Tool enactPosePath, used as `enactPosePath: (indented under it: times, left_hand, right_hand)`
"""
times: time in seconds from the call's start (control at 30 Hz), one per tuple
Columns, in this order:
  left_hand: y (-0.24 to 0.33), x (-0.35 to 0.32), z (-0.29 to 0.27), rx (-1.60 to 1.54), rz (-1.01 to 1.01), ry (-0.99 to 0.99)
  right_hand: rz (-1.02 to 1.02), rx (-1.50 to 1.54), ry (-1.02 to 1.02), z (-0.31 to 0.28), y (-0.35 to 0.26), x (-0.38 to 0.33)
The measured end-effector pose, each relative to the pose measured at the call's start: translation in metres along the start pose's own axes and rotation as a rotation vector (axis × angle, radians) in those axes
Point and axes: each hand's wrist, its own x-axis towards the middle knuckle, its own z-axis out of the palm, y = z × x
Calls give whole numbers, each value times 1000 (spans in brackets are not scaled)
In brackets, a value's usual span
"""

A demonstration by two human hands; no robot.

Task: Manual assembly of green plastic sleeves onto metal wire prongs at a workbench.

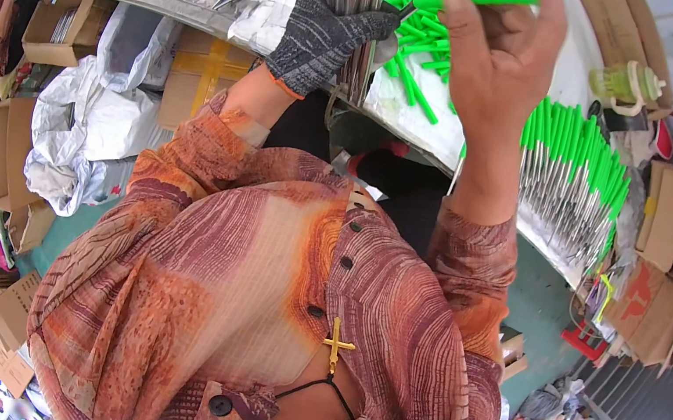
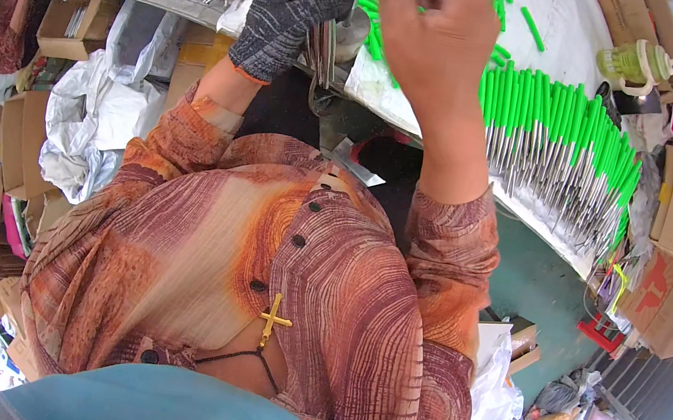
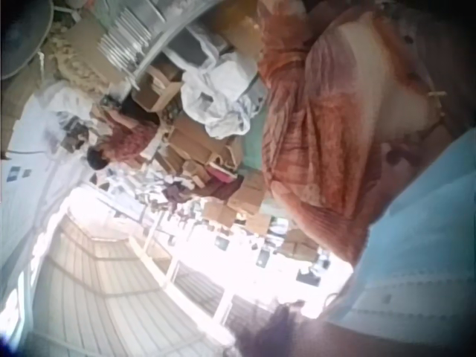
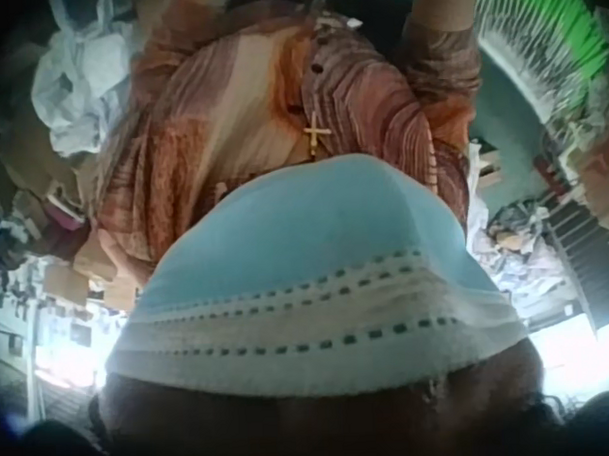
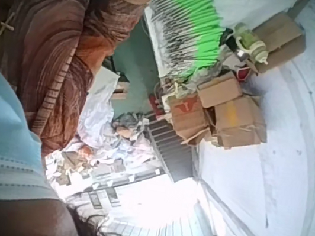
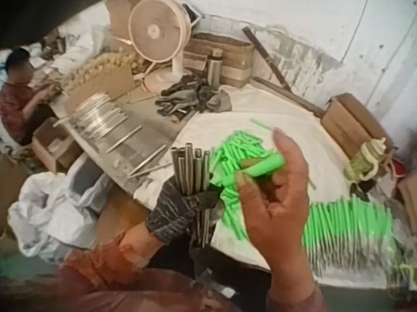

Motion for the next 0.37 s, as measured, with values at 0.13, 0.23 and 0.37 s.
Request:
enactPosePath:
  times: [0.13, 0.23, 0.37]
  left_hand:
    - [-17, 4, -10, -325, -154, -62]
    - [-25, 9, -19, -502, -280, -125]
    - [-31, 10, -32, -718, -335, -168]
  right_hand:
    - [-32, -427, -234, 9, -21, 11]
    - [0, -282, -277, 8, 2, 16]
    - [43, -60, -281, 8, 10, 13]
